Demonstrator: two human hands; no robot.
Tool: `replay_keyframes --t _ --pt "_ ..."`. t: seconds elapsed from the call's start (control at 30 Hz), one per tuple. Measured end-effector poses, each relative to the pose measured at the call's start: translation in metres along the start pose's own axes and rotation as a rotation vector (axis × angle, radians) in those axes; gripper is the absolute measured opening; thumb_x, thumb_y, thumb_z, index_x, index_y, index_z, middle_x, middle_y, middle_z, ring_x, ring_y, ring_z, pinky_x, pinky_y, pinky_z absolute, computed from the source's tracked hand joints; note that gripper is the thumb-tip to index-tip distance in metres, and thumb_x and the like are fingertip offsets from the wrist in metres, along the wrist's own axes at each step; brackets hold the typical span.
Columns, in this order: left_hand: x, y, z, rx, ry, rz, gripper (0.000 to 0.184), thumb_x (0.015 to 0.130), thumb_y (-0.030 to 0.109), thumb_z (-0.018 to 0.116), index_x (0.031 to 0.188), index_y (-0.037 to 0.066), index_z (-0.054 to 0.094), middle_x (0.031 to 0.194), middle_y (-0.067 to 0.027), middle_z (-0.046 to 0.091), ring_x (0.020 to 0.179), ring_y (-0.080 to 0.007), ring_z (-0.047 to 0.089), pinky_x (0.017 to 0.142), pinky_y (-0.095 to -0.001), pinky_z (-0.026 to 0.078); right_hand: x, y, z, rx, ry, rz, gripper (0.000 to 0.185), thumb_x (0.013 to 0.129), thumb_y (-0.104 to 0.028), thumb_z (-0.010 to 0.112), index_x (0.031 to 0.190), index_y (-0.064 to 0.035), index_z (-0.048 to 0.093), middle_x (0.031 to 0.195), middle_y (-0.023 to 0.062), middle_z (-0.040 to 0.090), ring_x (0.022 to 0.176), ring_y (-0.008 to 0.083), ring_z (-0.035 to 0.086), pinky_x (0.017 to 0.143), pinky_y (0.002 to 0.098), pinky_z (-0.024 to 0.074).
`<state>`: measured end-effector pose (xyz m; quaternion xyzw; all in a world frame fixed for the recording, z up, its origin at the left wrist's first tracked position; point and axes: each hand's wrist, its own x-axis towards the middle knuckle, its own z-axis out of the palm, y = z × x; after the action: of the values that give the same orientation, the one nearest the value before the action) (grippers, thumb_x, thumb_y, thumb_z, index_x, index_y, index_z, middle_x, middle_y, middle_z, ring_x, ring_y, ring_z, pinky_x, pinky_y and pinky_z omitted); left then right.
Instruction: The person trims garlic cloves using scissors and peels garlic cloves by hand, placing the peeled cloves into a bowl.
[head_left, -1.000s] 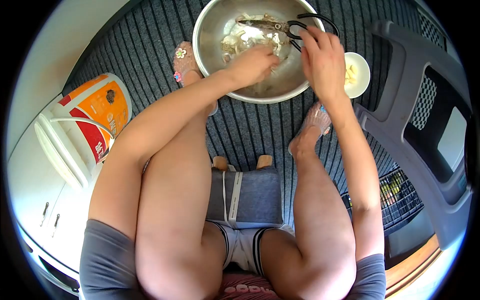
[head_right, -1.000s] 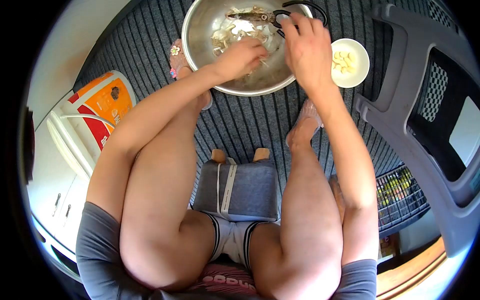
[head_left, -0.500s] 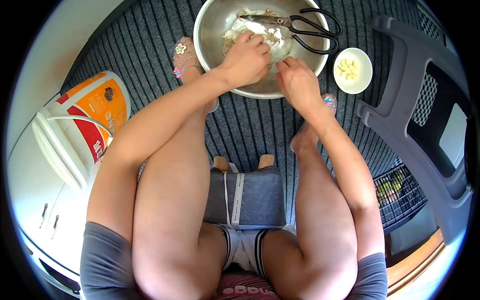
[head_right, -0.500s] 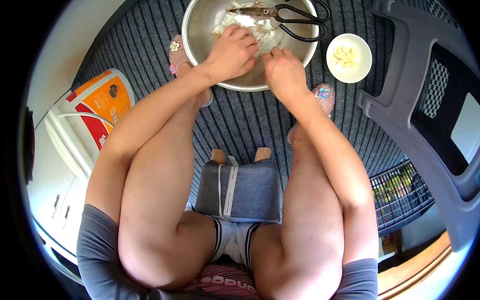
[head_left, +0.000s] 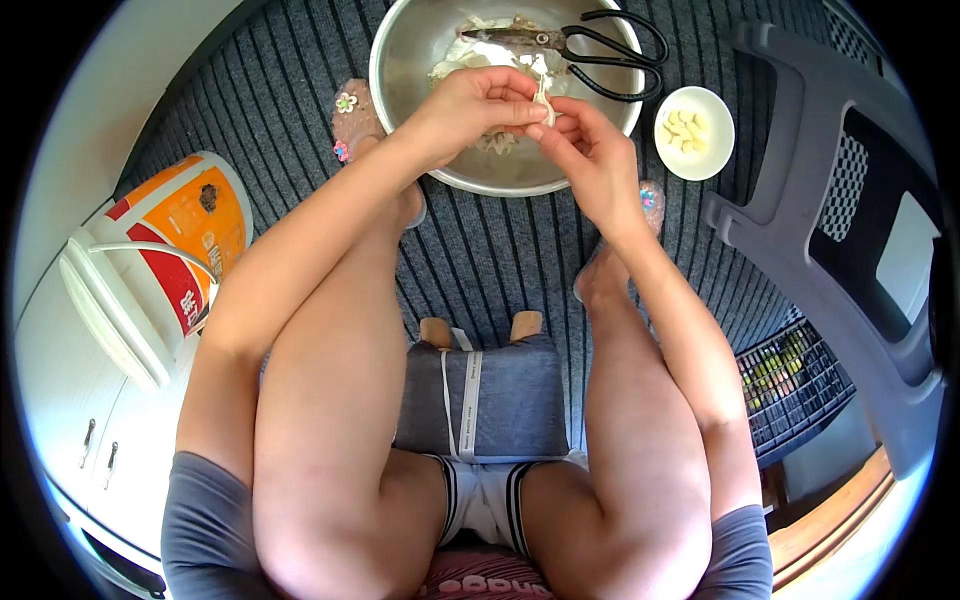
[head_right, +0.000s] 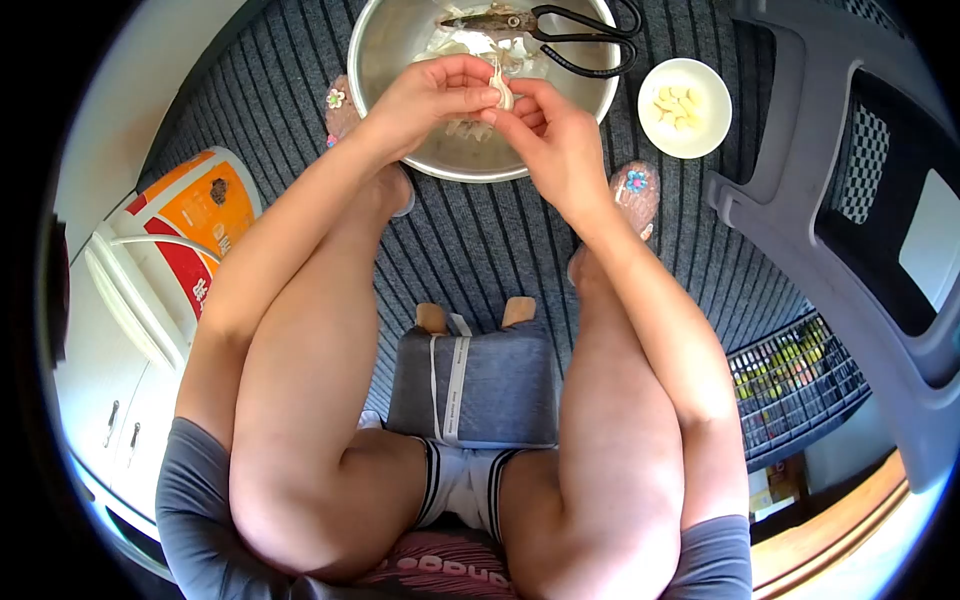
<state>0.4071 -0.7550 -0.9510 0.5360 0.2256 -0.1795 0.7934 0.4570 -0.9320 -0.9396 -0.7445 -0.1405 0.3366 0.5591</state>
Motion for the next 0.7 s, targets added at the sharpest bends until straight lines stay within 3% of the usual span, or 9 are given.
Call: replay_keyframes --t 0.17,0.27,0.33,0.43,0.63,0.7 --pt "-0.006 0.013 0.009 -0.119 -0.030 -0.028 0.025 0.084 0.017 0.071 0.099 0.001 0.060 0.087 -0.0049 0.065 0.079 -0.0105 0.063 0.075 -0.0238 0.052 -0.004 -0.017 -0.004 -0.140 0.052 -0.045 0.025 0.082 -0.014 0.070 0.101 -0.0012 0.062 0.071 0.0057 0.066 0.062 0.0135 0.062 0.060 0.0259 0.0506" --pt "-0.007 0.021 0.011 0.190 -0.034 -0.036 0.025 0.084 0.017 0.070 0.098 -0.001 0.060 0.084 -0.0056 0.066 0.077 -0.0122 0.065 0.074 -0.0236 0.054 -0.005 -0.023 -0.005 -0.284 0.056 -0.077 0.024 0.080 -0.016 0.072 0.095 -0.0017 0.061 0.070 0.0057 0.064 0.060 0.0134 0.060 0.057 0.0269 0.0495" --pt "-0.007 0.025 0.011 0.134 -0.060 -0.098 0.025 0.085 0.019 0.070 0.099 0.001 0.061 0.086 -0.0048 0.067 0.078 -0.0115 0.065 0.075 -0.0237 0.052 -0.005 -0.024 -0.005 -0.388 0.077 -0.132 0.026 0.079 -0.018 0.074 0.093 -0.0023 0.059 0.068 0.0055 0.062 0.059 0.0132 0.059 0.055 0.0273 0.0485" --pt "-0.010 0.034 0.013 0.153 -0.066 -0.118 0.026 0.085 0.021 0.070 0.101 0.001 0.064 0.089 -0.0053 0.068 0.079 -0.0113 0.065 0.074 -0.0238 0.052 -0.006 -0.040 -0.009 -0.370 0.044 -0.042 0.027 0.078 -0.020 0.074 0.092 -0.0033 0.058 0.066 0.0048 0.060 0.057 0.0132 0.057 0.054 0.0273 0.0474" --pt "-0.019 0.034 0.016 0.040 -0.095 -0.121 0.024 0.087 0.018 0.067 0.102 -0.001 0.065 0.092 -0.0081 0.067 0.084 -0.0131 0.065 0.080 -0.0247 0.052 -0.013 -0.035 -0.012 -0.244 -0.037 -0.104 0.035 0.082 -0.016 0.070 0.113 -0.0030 0.059 0.071 0.0070 0.060 0.059 0.0161 0.057 0.055 0.0278 0.0473" --pt "-0.020 0.026 0.016 -0.035 -0.106 -0.135 0.023 0.088 0.016 0.065 0.103 -0.002 0.065 0.094 -0.0088 0.067 0.086 -0.0138 0.065 0.082 -0.0255 0.052 -0.014 -0.025 -0.012 -0.257 -0.026 -0.239 0.036 0.084 -0.014 0.067 0.118 -0.0031 0.058 0.074 0.0088 0.060 0.062 0.0179 0.058 0.057 0.0282 0.0475"
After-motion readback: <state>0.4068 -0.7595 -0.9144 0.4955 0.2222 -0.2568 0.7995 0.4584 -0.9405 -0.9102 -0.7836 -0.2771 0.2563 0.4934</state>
